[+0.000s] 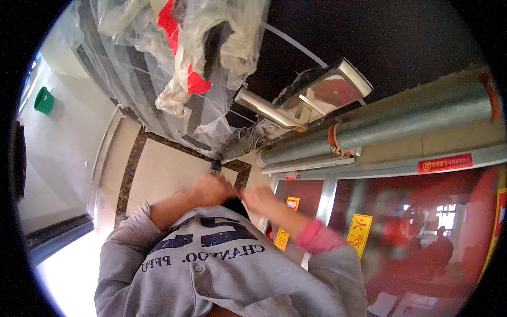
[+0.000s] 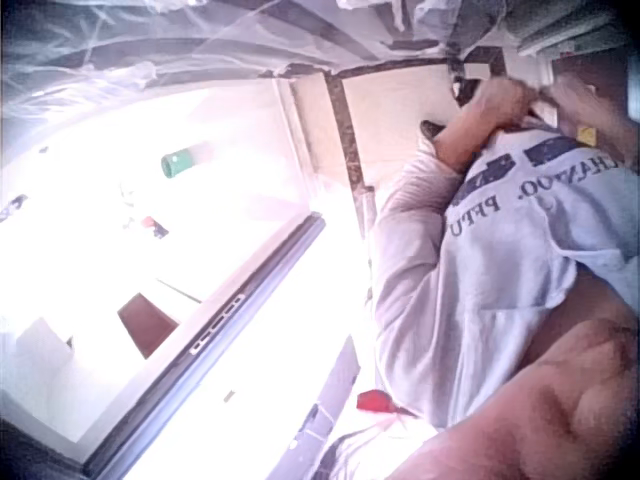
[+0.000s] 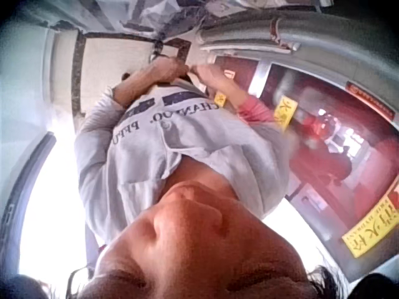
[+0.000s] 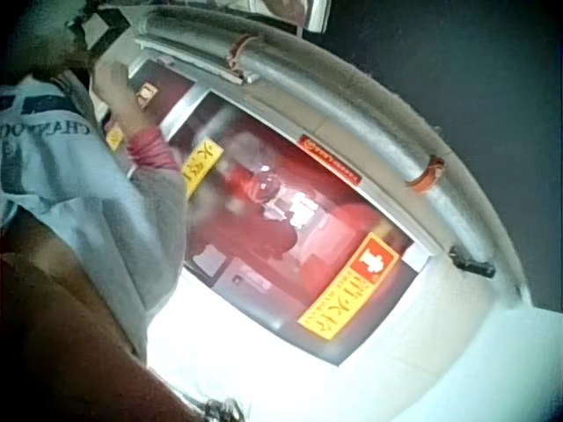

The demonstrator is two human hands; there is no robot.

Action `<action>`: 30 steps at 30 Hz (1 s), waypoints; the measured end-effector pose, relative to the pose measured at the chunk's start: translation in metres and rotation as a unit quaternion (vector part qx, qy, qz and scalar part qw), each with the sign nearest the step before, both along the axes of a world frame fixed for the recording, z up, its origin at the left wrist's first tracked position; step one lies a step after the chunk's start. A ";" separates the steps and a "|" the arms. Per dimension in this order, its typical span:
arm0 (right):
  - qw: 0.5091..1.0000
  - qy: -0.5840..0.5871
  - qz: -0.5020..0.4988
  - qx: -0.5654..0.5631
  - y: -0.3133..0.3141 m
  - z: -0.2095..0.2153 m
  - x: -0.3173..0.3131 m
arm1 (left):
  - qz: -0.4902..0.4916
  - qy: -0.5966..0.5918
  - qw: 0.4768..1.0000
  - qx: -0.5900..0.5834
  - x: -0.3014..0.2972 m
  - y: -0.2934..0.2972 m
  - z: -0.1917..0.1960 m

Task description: The person removes plastic film and tape from a stainless steel door handle and then uses a hex key to tighten or adjust the lock mechanism.

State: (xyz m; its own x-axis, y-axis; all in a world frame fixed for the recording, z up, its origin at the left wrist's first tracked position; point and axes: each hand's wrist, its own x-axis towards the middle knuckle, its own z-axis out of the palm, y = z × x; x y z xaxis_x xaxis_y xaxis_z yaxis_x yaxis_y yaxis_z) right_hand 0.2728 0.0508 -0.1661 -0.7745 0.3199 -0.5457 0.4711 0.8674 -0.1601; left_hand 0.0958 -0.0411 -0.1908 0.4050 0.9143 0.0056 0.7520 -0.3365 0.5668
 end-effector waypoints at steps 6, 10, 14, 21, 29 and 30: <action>0.979 -0.018 -0.196 -0.056 -0.020 -0.022 0.088 | 0.229 -0.038 0.969 0.085 -0.019 0.031 0.007; 0.968 0.098 -0.231 -0.025 -0.039 0.001 0.071 | 0.238 0.022 0.916 0.322 -0.010 0.093 -0.010; 0.984 0.101 -0.150 0.002 -0.006 0.007 0.076 | 0.365 -0.040 0.893 0.260 0.015 0.112 -0.039; 0.976 0.192 0.082 0.053 0.060 0.013 0.079 | 0.517 -0.013 0.837 0.179 0.030 0.136 -0.046; 0.844 0.355 0.335 0.223 0.121 0.042 -0.042 | 0.631 0.034 0.745 0.214 0.045 0.148 -0.064; 0.821 0.361 0.370 0.242 0.126 0.048 -0.053 | 0.632 0.029 0.745 0.211 0.047 0.148 -0.065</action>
